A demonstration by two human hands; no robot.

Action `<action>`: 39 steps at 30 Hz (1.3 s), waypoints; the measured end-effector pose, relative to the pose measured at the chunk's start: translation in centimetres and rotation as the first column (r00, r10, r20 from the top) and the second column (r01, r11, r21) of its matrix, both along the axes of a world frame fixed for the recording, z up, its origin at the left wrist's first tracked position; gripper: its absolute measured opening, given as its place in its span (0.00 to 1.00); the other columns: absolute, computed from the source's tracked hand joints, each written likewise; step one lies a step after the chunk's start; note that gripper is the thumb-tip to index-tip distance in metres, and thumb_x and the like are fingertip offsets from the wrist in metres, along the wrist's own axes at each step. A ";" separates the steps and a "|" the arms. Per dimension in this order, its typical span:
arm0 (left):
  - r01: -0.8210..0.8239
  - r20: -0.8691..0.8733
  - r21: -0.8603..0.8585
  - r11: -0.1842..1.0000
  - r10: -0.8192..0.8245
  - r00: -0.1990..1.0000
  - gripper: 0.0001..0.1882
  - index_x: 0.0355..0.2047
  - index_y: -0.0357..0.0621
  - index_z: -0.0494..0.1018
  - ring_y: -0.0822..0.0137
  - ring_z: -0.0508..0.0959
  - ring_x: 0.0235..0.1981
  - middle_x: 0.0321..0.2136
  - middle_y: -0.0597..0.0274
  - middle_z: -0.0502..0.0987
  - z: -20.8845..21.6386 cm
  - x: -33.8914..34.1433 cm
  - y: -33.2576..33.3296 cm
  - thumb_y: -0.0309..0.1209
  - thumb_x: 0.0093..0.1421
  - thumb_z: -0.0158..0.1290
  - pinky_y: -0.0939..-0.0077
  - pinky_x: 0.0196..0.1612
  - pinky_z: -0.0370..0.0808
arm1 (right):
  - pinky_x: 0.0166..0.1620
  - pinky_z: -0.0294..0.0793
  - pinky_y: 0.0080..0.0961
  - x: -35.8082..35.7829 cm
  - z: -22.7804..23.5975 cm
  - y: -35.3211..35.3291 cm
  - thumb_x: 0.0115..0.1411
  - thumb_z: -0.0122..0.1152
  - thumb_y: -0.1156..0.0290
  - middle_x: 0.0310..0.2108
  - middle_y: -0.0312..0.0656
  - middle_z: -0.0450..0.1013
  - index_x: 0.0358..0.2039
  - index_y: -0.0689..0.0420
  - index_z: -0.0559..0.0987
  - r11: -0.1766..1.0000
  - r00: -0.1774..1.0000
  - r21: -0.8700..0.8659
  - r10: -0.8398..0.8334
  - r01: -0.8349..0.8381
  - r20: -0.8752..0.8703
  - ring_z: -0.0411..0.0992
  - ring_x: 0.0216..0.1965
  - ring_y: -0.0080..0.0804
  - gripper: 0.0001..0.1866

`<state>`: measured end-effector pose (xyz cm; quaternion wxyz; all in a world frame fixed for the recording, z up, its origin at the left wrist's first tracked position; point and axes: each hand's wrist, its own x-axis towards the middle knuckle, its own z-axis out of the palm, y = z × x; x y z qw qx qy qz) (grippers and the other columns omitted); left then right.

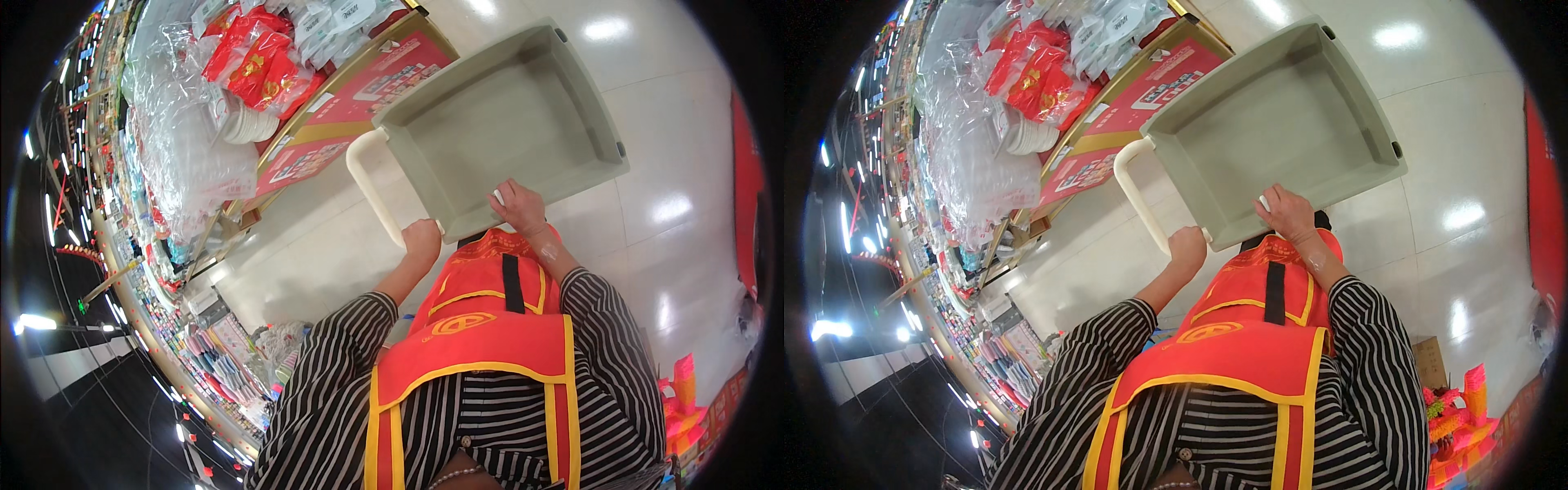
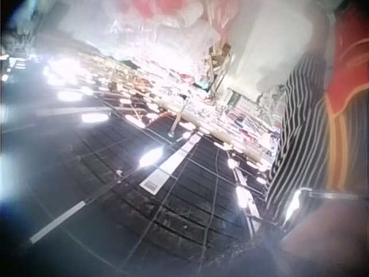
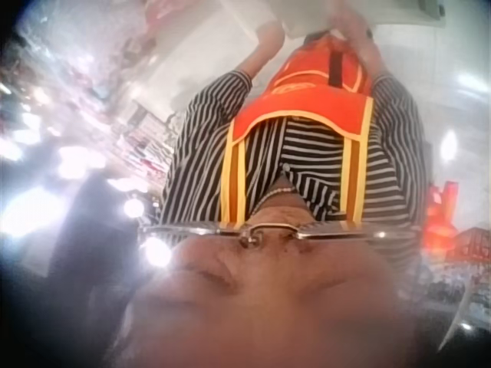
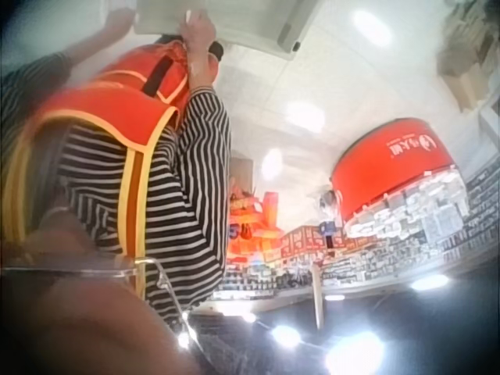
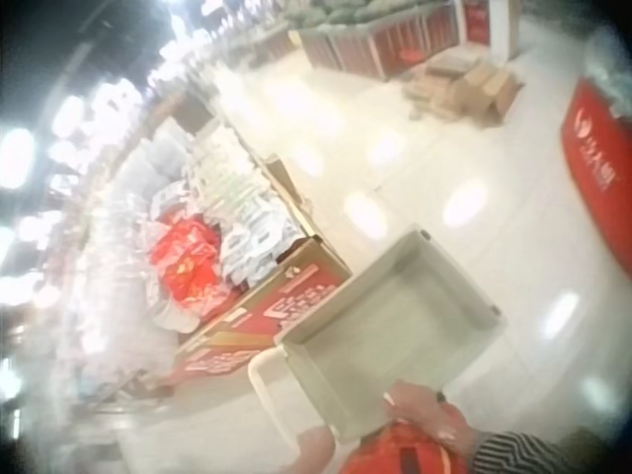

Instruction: The person assembles a small plastic utility cart by attaching a handle and wheels to a rectangular bin. They then place a grey bucket inside the cart and move it through the store aisle.

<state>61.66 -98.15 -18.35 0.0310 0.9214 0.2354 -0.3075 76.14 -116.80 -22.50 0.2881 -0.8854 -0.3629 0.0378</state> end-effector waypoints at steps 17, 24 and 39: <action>0.023 0.022 -0.080 0.997 -0.021 1.000 0.08 0.23 0.44 0.76 0.55 0.79 0.24 0.21 0.52 0.78 0.0 -0.9 0.2 0.34 0.48 0.52 0.60 0.28 0.75 | 0.22 0.70 0.31 -0.4 0.2 -0.5 0.51 0.61 0.58 0.22 0.38 0.67 0.22 0.53 0.70 1.000 0.998 0.000 -0.002 0.002 -0.057 0.70 0.21 0.38 0.14; -0.026 0.639 -0.029 0.999 0.039 0.768 0.12 0.29 0.40 0.70 0.51 0.72 0.33 0.26 0.52 0.71 5.3 5.5 8.4 0.38 0.56 0.52 0.56 0.35 0.70 | 0.22 0.70 0.31 -0.8 0.2 -1.8 0.51 0.61 0.58 0.22 0.39 0.67 0.22 0.53 0.69 1.000 0.999 -0.009 0.010 -0.010 -0.035 0.70 0.21 0.39 0.14; -0.212 0.467 0.156 0.965 0.117 0.876 0.25 0.19 0.36 0.75 0.46 0.78 0.24 0.22 0.42 0.77 -1.7 14.1 17.1 0.39 0.62 0.37 0.55 0.30 0.75 | 0.22 0.70 0.32 -0.3 0.6 -0.8 0.50 0.61 0.59 0.22 0.38 0.67 0.22 0.53 0.70 0.999 0.994 -0.047 0.003 -0.008 -0.106 0.70 0.20 0.39 0.13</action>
